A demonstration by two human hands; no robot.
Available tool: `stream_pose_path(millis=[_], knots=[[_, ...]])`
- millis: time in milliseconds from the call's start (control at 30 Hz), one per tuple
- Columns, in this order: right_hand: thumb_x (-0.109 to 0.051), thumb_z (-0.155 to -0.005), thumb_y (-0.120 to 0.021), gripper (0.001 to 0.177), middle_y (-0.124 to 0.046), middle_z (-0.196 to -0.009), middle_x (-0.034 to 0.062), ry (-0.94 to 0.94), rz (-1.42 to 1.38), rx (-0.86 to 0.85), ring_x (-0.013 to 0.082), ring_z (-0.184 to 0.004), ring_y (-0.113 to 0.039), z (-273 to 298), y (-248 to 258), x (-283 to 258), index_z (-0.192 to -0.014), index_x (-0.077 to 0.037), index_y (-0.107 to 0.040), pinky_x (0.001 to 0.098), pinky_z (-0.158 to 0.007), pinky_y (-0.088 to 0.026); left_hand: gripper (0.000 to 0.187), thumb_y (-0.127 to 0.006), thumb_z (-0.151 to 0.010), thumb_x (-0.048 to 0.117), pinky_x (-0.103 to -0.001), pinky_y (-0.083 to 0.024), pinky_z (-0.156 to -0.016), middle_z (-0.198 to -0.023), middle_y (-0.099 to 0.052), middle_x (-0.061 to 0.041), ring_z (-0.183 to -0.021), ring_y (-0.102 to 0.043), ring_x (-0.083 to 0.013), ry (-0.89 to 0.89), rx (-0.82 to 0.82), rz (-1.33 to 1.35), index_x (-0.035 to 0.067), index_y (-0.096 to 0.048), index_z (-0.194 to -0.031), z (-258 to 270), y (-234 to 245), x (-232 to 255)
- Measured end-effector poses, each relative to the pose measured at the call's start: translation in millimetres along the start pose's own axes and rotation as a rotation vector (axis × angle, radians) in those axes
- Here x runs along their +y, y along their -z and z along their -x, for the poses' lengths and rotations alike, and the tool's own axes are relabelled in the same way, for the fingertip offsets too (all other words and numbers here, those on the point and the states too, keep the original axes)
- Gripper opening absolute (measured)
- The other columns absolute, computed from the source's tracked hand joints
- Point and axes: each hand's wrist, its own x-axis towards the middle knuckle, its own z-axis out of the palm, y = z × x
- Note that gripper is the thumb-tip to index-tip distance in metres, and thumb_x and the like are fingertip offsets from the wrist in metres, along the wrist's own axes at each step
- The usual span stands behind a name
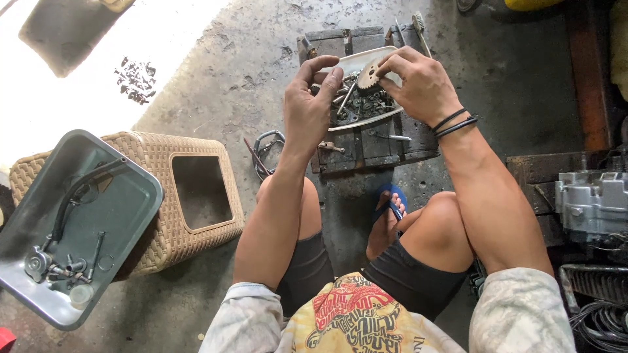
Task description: The person sits on the floor and cleans various mechanical parts, including a gear and a small metal component, using a brush. They scrub the surfaces of the parts and place them into a plastic tray.
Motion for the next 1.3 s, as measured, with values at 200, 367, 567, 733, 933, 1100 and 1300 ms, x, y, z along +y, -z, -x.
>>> stream_pose_path(millis=[200,367,567,733,933,1100,1300], knots=[[-0.013,-0.100,-0.079,0.014,-0.070,-0.109,0.0136,-0.105,0.156,-0.022,0.0315,-0.095,-0.068,2.7,-7.0,10.0,-0.112,-0.007,-0.073,0.0442,-0.078,-0.058,0.046,-0.066,-0.097,0.031,-0.017,-0.050,-0.046,-0.104,-0.068,-0.009,-0.058,-0.056,-0.0051,0.171,-0.026,0.238,0.010,-0.058,-0.137,-6.0,0.9,-6.1],[-0.026,-0.105,-0.078,0.019,-0.072,-0.112,0.0096,-0.137,0.193,0.052,0.0304,-0.097,-0.065,-1.3,0.9,-1.3,-0.116,-0.011,-0.075,0.0459,-0.079,-0.054,0.065,-0.058,-0.087,0.054,-0.036,-0.060,-0.072,-0.134,-0.063,-0.015,-0.093,-0.070,-0.0209,0.393,0.019,0.636,0.015,-0.055,-0.138,-5.9,-4.0,-4.4],[-0.028,-0.112,-0.074,0.024,-0.070,-0.108,0.0112,-0.107,0.034,0.168,0.0301,-0.094,-0.062,-5.0,17.4,-17.3,-0.116,-0.005,-0.074,0.0437,-0.082,-0.050,0.069,-0.057,-0.083,0.062,-0.054,-0.059,-0.097,-0.145,-0.057,-0.016,-0.119,-0.067,-0.0326,0.426,0.026,0.755,0.017,-0.057,-0.136,-0.7,-15.0,-4.1],[-0.032,-0.114,-0.069,0.029,-0.072,-0.100,0.0104,-0.036,-0.030,0.197,0.0202,-0.079,-0.065,-7.8,24.1,-28.7,-0.110,-0.004,-0.075,0.0369,-0.072,-0.051,0.076,-0.060,-0.079,0.065,-0.052,-0.058,-0.099,-0.145,-0.055,-0.018,-0.123,-0.065,-0.0331,0.388,0.027,0.768,0.015,-0.056,-0.135,0.2,-20.9,-5.6],[-0.043,-0.094,-0.083,0.038,-0.075,-0.093,0.0038,-0.026,-0.074,-0.125,0.0212,-0.074,-0.068,-11.1,17.1,-53.8,-0.111,-0.012,-0.071,0.0371,-0.063,-0.055,0.088,-0.063,-0.075,0.066,-0.062,-0.053,-0.105,-0.153,-0.047,-0.022,-0.141,-0.051,-0.0402,0.343,0.020,0.817,0.011,-0.051,-0.143,-2.9,-28.9,-19.3],[-0.031,-0.097,-0.075,0.028,-0.072,-0.092,0.0078,-0.080,-0.066,-0.203,0.0286,-0.074,-0.068,-8.2,13.0,-52.5,-0.114,-0.010,-0.069,0.0429,-0.064,-0.053,0.087,-0.066,-0.078,0.061,-0.051,-0.047,-0.114,-0.153,-0.051,-0.024,-0.147,-0.049,-0.0397,0.316,-0.003,0.842,0.007,-0.048,-0.144,-2.8,-27.8,-18.2],[-0.027,-0.100,-0.071,0.024,-0.072,-0.098,0.0069,0.050,0.092,-0.020,0.0270,-0.077,-0.066,-5.5,18.3,-48.3,-0.119,-0.014,-0.068,0.0423,-0.063,-0.050,0.062,-0.057,-0.097,0.044,-0.044,-0.048,-0.113,-0.150,-0.058,-0.021,-0.146,-0.052,-0.0335,0.304,-0.105,0.806,0.004,-0.053,-0.144,-1.9,-27.1,-23.9]])
